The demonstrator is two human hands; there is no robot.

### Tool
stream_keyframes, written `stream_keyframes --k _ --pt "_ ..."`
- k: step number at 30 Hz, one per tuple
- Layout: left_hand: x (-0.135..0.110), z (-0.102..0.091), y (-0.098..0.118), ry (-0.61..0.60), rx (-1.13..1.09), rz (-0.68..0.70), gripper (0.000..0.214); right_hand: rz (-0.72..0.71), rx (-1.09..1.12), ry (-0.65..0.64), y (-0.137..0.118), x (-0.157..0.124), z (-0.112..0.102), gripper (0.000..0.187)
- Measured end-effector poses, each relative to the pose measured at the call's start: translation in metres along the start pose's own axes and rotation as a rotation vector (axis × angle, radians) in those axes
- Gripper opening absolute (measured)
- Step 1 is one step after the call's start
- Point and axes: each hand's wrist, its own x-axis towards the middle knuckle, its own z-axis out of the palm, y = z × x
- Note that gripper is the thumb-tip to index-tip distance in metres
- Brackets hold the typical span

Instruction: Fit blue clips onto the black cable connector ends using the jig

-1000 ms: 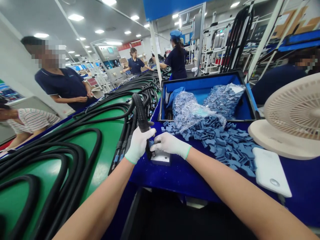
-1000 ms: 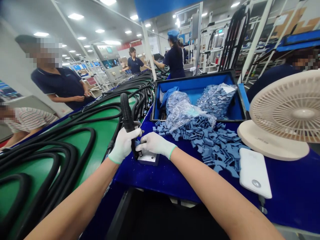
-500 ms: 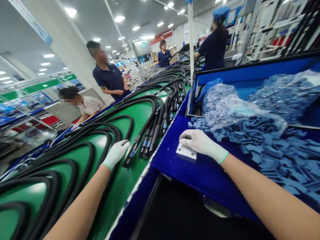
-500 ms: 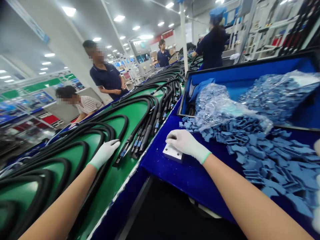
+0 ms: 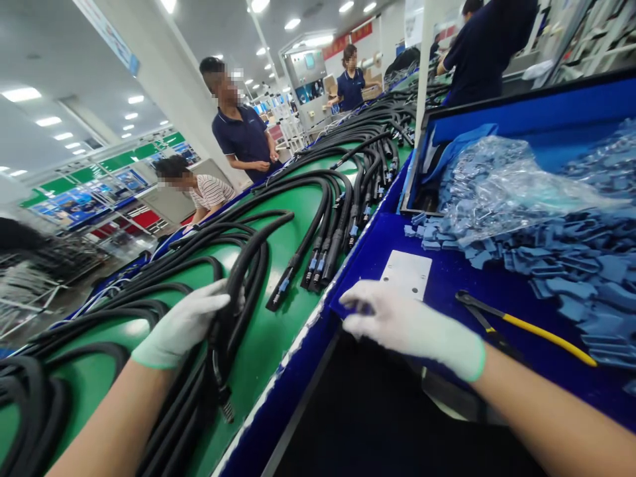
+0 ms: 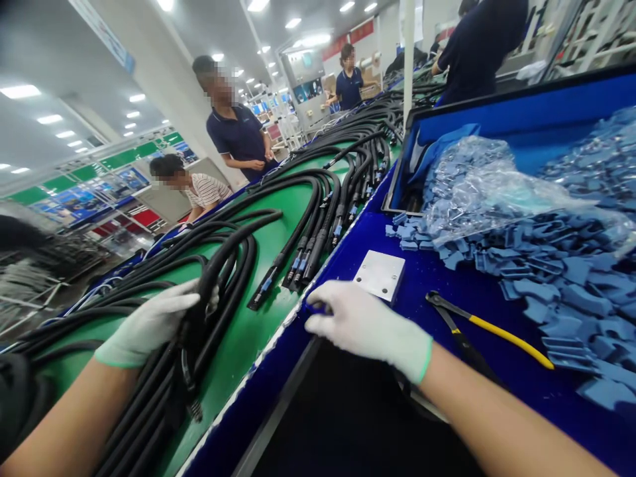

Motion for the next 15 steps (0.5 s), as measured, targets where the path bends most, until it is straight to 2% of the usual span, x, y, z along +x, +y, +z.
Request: stream_keyframes --k 3,5,6,8,10,11,12,13,14,15 --pt "0.003 0.041 0.044 -0.151 -0.323 0.116 0.052 0.033 0.251 -0.157 -0.02 -0.005 0.045 0.088" --pt "0.005 0.073 0.062 -0.097 -0.391 0.259 0.044 0.09 0.425 -0.182 -0.021 -0.006 0.071 0.108" --pt "0.006 0.087 0.068 -0.047 -0.367 0.323 0.041 0.118 0.539 -0.172 -0.019 -0.007 0.08 0.108" --pt "0.009 0.111 0.074 0.06 -0.25 0.378 0.042 0.168 0.733 -0.09 -0.011 -0.011 0.089 0.086" --pt "0.01 0.128 0.071 0.216 -0.005 0.474 0.048 0.206 0.784 0.011 -0.003 -0.022 0.084 0.056" --pt "0.01 0.135 0.067 0.248 0.158 0.582 0.051 0.224 0.753 0.04 0.0 -0.029 0.077 0.045" --pt "0.009 0.142 0.06 0.219 0.336 0.731 0.051 0.244 0.701 0.048 0.002 -0.036 0.066 0.037" --pt "0.006 0.15 0.051 0.136 0.519 0.904 0.048 0.265 0.639 0.031 0.001 -0.045 0.053 0.032" --pt "0.003 0.158 0.041 -0.015 0.677 1.076 0.041 0.282 0.57 -0.012 -0.001 -0.053 0.039 0.027" --pt "-0.001 0.168 0.03 -0.191 0.756 1.185 0.038 0.3 0.491 -0.074 -0.005 -0.061 0.023 0.023"
